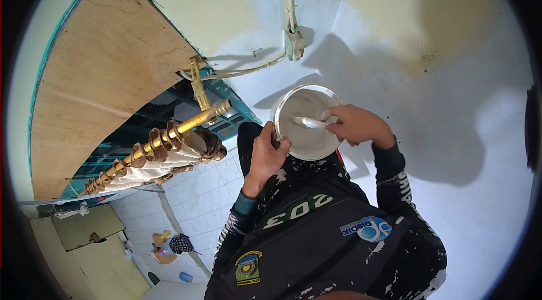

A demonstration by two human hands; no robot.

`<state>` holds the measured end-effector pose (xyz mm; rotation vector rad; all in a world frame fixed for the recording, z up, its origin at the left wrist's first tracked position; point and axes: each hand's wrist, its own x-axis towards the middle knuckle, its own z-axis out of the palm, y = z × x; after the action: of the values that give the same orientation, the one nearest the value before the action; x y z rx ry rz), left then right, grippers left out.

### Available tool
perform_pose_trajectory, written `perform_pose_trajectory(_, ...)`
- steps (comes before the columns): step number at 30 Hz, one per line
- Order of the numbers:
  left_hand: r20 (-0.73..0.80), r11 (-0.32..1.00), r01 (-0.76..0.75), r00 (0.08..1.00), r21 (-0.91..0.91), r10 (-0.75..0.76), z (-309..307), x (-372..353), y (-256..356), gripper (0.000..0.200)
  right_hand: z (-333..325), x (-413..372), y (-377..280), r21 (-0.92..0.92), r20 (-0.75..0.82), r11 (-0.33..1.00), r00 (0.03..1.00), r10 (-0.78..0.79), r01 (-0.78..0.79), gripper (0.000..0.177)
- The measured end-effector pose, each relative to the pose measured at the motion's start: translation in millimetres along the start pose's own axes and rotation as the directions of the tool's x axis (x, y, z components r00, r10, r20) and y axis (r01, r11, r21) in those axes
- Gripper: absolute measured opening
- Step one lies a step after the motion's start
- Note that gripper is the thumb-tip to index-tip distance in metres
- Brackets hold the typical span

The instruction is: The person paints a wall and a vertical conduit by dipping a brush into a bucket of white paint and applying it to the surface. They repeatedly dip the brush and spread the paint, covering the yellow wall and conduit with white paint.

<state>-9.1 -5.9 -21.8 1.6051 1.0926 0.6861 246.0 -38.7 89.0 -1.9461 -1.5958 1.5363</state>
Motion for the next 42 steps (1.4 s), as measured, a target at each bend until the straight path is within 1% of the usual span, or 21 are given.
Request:
perform_pose_trajectory(1,-0.041,0.999,0.000,0.999,-0.054,-0.003,0,1,0,0.021,-7,-6,3,-0.001,-0.006,1.000,1.000,-0.004,0.004,0.030)
perform_pose_trajectory(3,-0.047,0.996,0.003,0.999,-0.087,-0.007,-1,2,3,0.020,-20,-17,11,0.169,0.055,0.985,0.998,-0.028,0.019,0.032)
perform_pose_trajectory(4,-0.051,0.993,0.012,0.999,-0.119,-0.018,-1,1,5,0.020,-25,-24,17,0.167,0.049,0.986,0.998,-0.031,0.022,0.032)
perform_pose_trajectory(6,-0.052,0.993,0.013,0.998,-0.116,-0.019,-2,2,6,0.020,-33,-36,27,0.289,0.035,0.956,0.997,-0.070,0.057,0.029)
perform_pose_trajectory(7,-0.054,0.993,0.022,0.998,-0.114,-0.028,-2,2,6,0.020,-36,-41,32,0.281,0.029,0.957,0.997,-0.076,0.065,0.029)
perform_pose_trajectory(9,-0.055,0.994,0.026,0.998,-0.108,-0.032,-2,3,8,0.020,-35,-50,43,0.468,-0.046,0.872,0.989,-0.139,0.144,0.030)
perform_pose_trajectory(16,-0.031,0.998,0.002,0.999,-0.061,-0.004,-4,6,17,0.019,-13,-36,79,0.701,-0.159,0.692,0.984,-0.081,0.170,0.033)
perform_pose_trajectory(18,-0.038,0.998,-0.008,0.999,-0.064,0.006,-3,6,14,0.019,-7,-30,87,0.839,-0.145,0.524,0.989,-0.044,0.146,0.035)
perform_pose_trajectory(22,-0.041,0.995,0.015,0.999,-0.100,-0.019,-5,2,18,0.019,-1,-21,96,0.898,-0.106,0.412,0.985,-0.136,0.153,0.036)
perform_pose_trajectory(24,-0.042,0.995,0.017,0.999,-0.095,-0.021,-5,2,17,0.019,3,-16,103,0.930,-0.072,0.332,0.965,-0.253,0.156,0.043)
perform_pose_trajectory(25,-0.040,0.996,0.022,0.999,-0.090,-0.026,-5,1,16,0.019,5,-14,104,0.929,-0.075,0.334,0.963,-0.259,0.162,0.043)
perform_pose_trajectory(28,-0.032,0.997,0.045,0.998,-0.066,-0.048,-7,1,20,0.018,15,-2,112,0.969,-0.083,0.191,0.936,-0.341,0.156,0.038)
perform_pose_trajectory(29,-0.043,0.998,0.024,0.999,-0.065,-0.027,-7,-1,21,0.018,20,-1,114,0.965,-0.092,0.199,0.930,-0.357,0.172,0.038)
perform_pose_trajectory(33,-0.041,0.998,0.023,0.999,-0.052,-0.025,-9,-4,26,0.018,30,7,77,0.984,-0.175,-0.103,0.894,-0.412,0.146,0.037)
perform_pose_trajectory(35,-0.046,0.998,-0.004,0.999,0.055,0.006,-11,-4,24,0.021,26,12,50,0.967,-0.219,-0.223,0.837,-0.502,0.119,0.038)
perform_pose_trajectory(37,-0.025,1.000,0.024,0.999,-0.001,-0.024,-9,-3,15,0.025,10,10,16,0.963,-0.267,-0.176,0.789,-0.553,0.203,0.039)
perform_pose_trajectory(38,-0.018,1.000,0.029,0.999,0.011,-0.029,-9,-3,16,0.027,0,3,-8,0.918,-0.381,-0.104,0.782,-0.493,0.382,0.037)
perform_pose_trajectory(39,-0.010,0.999,0.037,0.999,0.026,-0.036,-8,-3,15,0.028,-9,-5,-33,0.839,-0.500,-0.027,0.748,-0.436,0.544,0.034)
perform_pose_trajectory(40,-0.004,0.998,0.018,1.000,0.055,-0.018,-7,-2,8,0.029,-23,-14,-60,0.719,-0.578,0.102,0.674,-0.461,0.687,0.030)
perform_pose_trajectory(41,-0.002,0.992,-0.017,1.000,0.125,0.017,-12,-7,27,0.028,-37,-25,-86,0.596,-0.638,0.213,0.618,-0.459,0.774,0.027)
perform_pose_trajectory(42,0.004,0.995,-0.003,1.000,0.095,0.003,-11,-6,24,0.027,-49,-34,-110,0.456,-0.691,0.320,0.557,-0.461,0.831,0.024)
